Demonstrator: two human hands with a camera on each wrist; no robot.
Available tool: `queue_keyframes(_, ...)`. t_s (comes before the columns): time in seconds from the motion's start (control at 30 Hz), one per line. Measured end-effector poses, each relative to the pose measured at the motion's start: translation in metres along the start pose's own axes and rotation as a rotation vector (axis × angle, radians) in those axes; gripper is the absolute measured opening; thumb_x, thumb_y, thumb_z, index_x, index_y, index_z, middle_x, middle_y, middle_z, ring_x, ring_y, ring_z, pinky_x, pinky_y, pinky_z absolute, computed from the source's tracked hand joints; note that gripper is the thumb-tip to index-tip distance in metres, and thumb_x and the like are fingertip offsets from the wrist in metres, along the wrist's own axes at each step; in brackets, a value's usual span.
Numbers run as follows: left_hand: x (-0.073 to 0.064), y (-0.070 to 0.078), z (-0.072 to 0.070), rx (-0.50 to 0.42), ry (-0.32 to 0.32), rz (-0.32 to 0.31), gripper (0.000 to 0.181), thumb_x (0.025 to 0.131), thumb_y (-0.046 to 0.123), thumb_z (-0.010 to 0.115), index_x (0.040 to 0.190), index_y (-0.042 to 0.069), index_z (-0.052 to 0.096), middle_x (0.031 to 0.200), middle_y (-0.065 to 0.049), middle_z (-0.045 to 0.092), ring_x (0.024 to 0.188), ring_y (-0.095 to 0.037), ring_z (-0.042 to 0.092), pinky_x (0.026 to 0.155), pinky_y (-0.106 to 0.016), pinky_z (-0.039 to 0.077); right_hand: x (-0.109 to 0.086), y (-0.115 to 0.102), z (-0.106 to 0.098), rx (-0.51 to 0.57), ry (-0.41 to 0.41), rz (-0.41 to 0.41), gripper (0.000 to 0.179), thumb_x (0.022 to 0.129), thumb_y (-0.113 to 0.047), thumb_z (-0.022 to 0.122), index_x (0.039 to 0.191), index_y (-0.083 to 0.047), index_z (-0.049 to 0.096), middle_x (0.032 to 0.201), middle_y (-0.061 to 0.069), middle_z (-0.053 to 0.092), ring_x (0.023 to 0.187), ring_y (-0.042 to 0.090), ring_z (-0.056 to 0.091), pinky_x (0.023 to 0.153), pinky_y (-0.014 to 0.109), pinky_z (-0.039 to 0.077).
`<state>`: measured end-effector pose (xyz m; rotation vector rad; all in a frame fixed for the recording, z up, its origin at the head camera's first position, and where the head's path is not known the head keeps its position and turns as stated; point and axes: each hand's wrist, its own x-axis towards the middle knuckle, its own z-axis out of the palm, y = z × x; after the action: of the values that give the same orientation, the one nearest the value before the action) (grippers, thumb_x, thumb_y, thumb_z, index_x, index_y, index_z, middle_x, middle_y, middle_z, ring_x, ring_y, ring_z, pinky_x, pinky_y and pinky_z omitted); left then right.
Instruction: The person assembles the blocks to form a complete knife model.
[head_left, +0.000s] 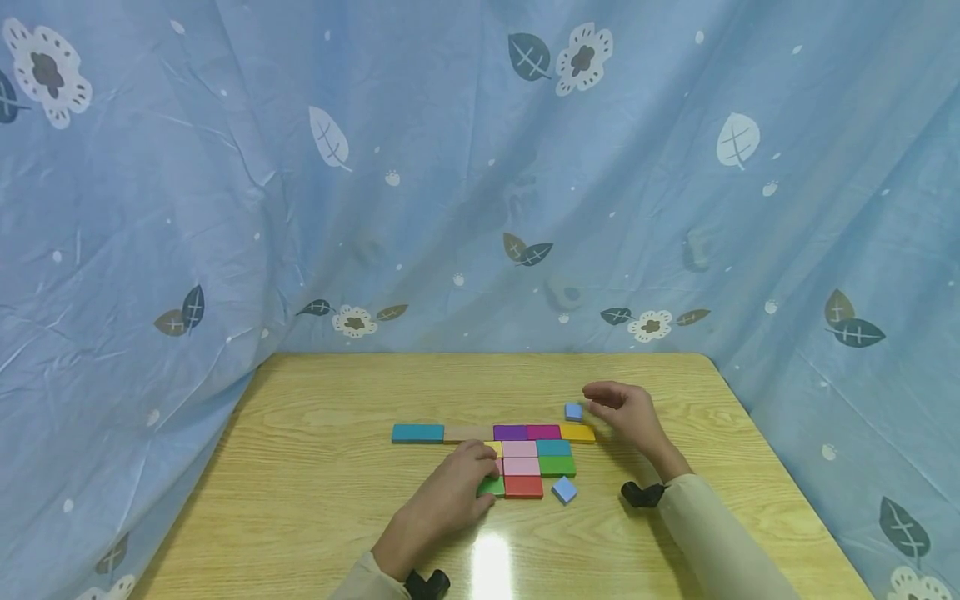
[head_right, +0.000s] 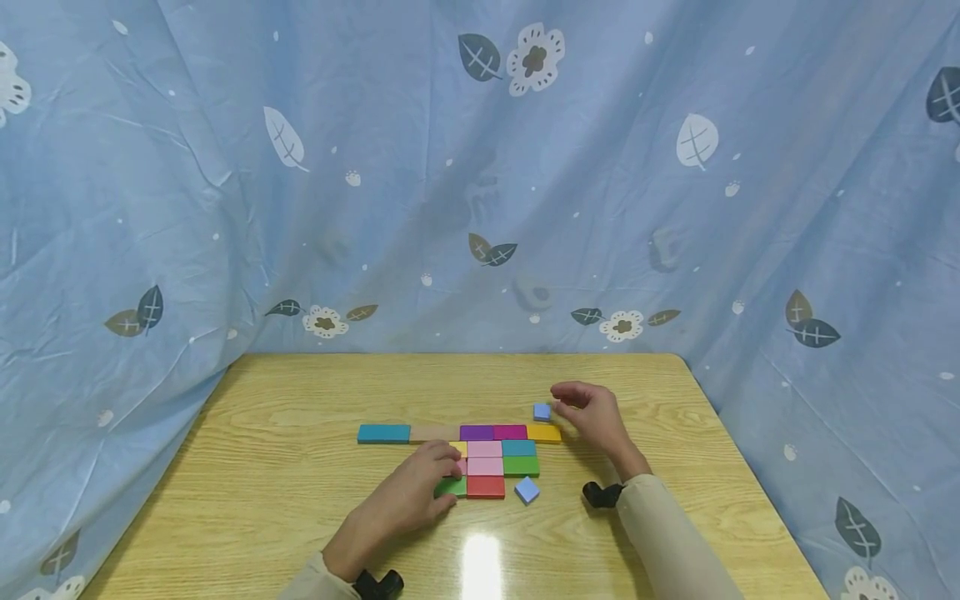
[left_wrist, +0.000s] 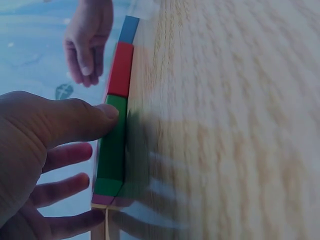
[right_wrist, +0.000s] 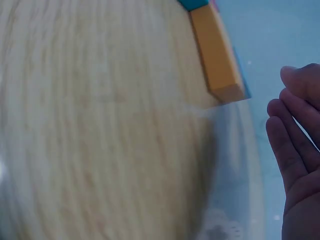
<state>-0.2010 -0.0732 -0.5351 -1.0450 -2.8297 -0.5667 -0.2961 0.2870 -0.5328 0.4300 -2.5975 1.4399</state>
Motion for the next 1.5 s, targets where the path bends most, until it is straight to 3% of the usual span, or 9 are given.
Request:
queue_keyframes(0.23,0.001,0.000,0.001,0.038,0.001,0.012,0.018,0.096,0.022,0.086,0.113,0.016,0.086,0.129,0.002,0.079,0.134,-0.023,0.064,0.120,-0.041,0.053,0.001,0.012,0.008,0.025,-0.030,0.044,0.035,0.098,-0.006,0.082,0.131,0.003,0.076,0.127,0.022,0.079,0.105,0.010,0.078,0.090,0.014,0.061)
queue_keyframes(0.63,0.002,0.000,0.004,0.048,0.020,0.039,0.016,0.094,0.021,0.087,0.109,0.017,0.087,0.129,0.001,0.080,0.135,-0.025,0.066,0.121,-0.041,0.052,0.003,0.017,0.015,0.060,-0.065,0.018,0.034,0.097,-0.005,0.082,0.131,0.001,0.077,0.128,0.021,0.079,0.115,0.040,0.077,0.091,0.014,0.060)
queue_keyframes(0.87,0.001,-0.001,0.004,0.058,0.035,0.042,0.014,0.094,0.022,0.087,0.108,0.018,0.087,0.117,0.004,0.079,0.119,-0.017,0.065,0.109,-0.035,0.058,0.002,0.016,0.015,0.075,-0.068,0.024,0.034,0.097,-0.005,0.083,0.130,0.001,0.077,0.127,0.021,0.079,0.115,0.040,0.077,0.090,0.013,0.060)
queue_keyframes(1.33,0.001,0.002,0.000,0.062,0.028,0.033,0.016,0.094,0.021,0.087,0.110,0.018,0.087,0.121,0.005,0.080,0.120,-0.017,0.066,0.109,-0.036,0.058,0.003,0.014,0.014,0.060,-0.068,0.036,0.033,0.097,-0.003,0.082,0.129,0.001,0.078,0.128,0.020,0.079,0.116,0.040,0.076,0.091,0.011,0.058)
queue_keyframes(1.5,0.001,0.003,0.000,0.057,0.027,0.029,0.016,0.094,0.021,0.086,0.110,0.018,0.086,0.121,0.005,0.080,0.121,-0.018,0.067,0.109,-0.038,0.058,0.002,0.011,0.014,0.010,-0.045,0.056,0.032,0.100,-0.007,0.080,0.131,0.000,0.078,0.128,0.018,0.079,0.113,0.030,0.077,0.091,0.012,0.058)
